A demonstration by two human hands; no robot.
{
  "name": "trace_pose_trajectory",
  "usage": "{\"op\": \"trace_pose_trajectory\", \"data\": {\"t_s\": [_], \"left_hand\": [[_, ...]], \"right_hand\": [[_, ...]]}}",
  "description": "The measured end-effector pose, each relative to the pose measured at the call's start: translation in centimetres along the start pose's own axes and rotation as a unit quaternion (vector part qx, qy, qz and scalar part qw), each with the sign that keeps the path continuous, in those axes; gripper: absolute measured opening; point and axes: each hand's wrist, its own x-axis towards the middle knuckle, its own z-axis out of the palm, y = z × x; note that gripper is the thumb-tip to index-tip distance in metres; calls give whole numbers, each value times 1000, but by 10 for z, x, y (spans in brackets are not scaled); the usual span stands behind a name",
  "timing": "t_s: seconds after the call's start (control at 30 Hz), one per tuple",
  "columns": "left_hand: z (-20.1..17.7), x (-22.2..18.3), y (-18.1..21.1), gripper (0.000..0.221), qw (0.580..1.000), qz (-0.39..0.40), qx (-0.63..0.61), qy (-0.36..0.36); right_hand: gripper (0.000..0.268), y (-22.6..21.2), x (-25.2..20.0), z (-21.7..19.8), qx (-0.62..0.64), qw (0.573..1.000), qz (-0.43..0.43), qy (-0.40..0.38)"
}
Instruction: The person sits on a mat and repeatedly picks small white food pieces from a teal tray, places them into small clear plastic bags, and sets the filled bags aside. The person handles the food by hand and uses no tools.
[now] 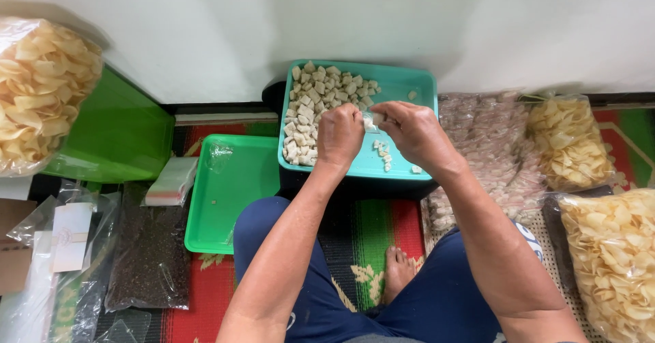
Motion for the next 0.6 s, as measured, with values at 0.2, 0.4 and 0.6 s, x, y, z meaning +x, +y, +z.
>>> {"op": "trace_pose_trajectory", "data": {"t_s": [0.2, 0.4, 0.6], "left_hand": [[1, -1, -1, 20, 1000, -10, 22, -9], [-1, -4, 1, 22, 1000, -18, 19, -9], [-9, -6, 10, 21, 1000, -18, 13, -15]], "right_hand": [[20, 14, -2, 12, 2, 1000, -22, 20], [22, 12, 0, 13, -8, 998, -46, 47], [21, 14, 0, 22, 51, 996, -32, 62]]}}
